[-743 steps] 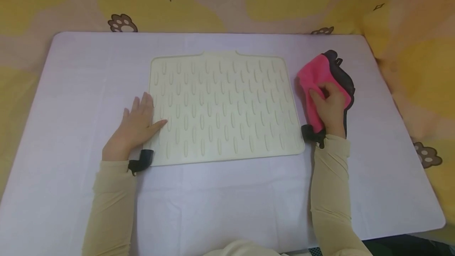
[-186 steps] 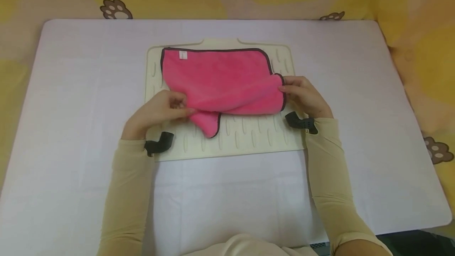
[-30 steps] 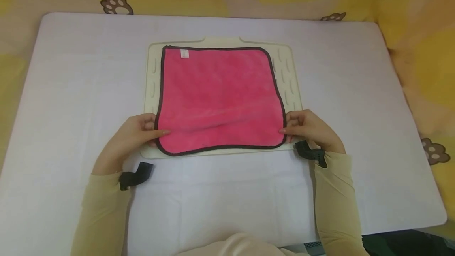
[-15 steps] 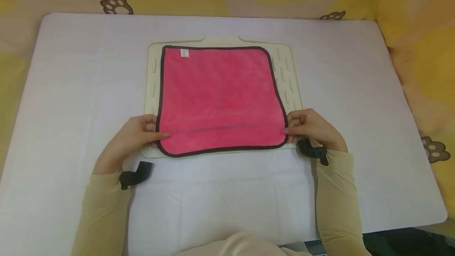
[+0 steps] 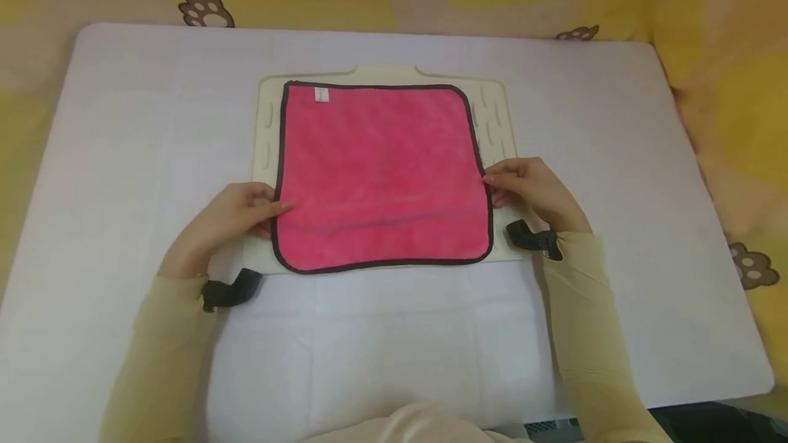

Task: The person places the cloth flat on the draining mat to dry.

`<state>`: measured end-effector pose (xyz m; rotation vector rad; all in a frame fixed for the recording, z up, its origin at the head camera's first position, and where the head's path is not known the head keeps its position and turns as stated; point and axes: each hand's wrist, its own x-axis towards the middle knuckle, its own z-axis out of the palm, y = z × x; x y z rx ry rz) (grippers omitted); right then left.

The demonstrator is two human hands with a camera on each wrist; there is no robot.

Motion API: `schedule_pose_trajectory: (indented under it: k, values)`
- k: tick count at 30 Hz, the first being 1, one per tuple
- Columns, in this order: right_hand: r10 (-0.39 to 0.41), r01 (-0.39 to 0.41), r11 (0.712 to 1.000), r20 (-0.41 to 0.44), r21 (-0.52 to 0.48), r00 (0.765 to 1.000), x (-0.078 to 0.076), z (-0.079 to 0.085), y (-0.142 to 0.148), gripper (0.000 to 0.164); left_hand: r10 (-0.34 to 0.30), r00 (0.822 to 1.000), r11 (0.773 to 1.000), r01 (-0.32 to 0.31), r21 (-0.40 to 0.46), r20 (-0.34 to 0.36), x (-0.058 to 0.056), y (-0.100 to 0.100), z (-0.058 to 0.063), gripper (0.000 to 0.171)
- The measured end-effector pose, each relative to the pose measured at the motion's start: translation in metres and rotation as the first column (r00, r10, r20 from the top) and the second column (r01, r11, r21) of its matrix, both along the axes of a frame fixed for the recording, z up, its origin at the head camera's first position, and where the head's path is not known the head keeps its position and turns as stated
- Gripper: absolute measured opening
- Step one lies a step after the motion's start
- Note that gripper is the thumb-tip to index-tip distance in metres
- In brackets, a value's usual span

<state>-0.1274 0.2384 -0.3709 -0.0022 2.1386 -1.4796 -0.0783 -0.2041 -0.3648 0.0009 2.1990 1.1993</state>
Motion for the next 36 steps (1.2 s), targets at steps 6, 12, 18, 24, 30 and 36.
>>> schedule_pose_trajectory:
  k: [6, 12, 18, 24, 30, 36]
  values:
    - [-0.022, 0.023, 0.999, -0.008, 0.044, 1.0, -0.028, -0.003, -0.006, 0.031, -0.024, 0.999, 1.0, 0.025, -0.014, 0.031, -0.011, -0.002, -0.002, 0.031]
    - [-0.003, 0.006, 0.994, -0.031, 0.114, 1.0, -0.051, -0.001, -0.013, 0.032, -0.027, 1.0, 0.999, 0.027, -0.021, 0.015, -0.031, -0.001, -0.001, 0.031]
    - [-0.025, 0.032, 0.986, -0.049, 0.163, 0.998, -0.071, 0.0, -0.023, 0.031, 0.071, 0.997, 0.997, -0.072, 0.026, 0.022, -0.064, -0.002, -0.005, 0.033]
    - [-0.101, 0.111, 0.985, -0.08, 0.13, 0.992, -0.086, -0.004, -0.029, 0.017, 0.099, 0.995, 0.995, -0.098, 0.011, -0.014, -0.093, -0.002, -0.006, 0.032]
    - [-0.172, 0.182, 0.979, -0.108, 0.092, 0.979, -0.094, -0.008, -0.033, 0.015, 0.114, 0.993, 0.993, -0.114, 0.013, -0.006, -0.105, -0.003, -0.009, 0.024]
    - [-0.256, 0.261, 0.965, -0.128, 0.028, 0.958, -0.1, -0.009, -0.036, 0.018, 0.174, 0.985, 0.984, -0.173, 0.041, -0.005, -0.108, -0.001, -0.011, 0.022]
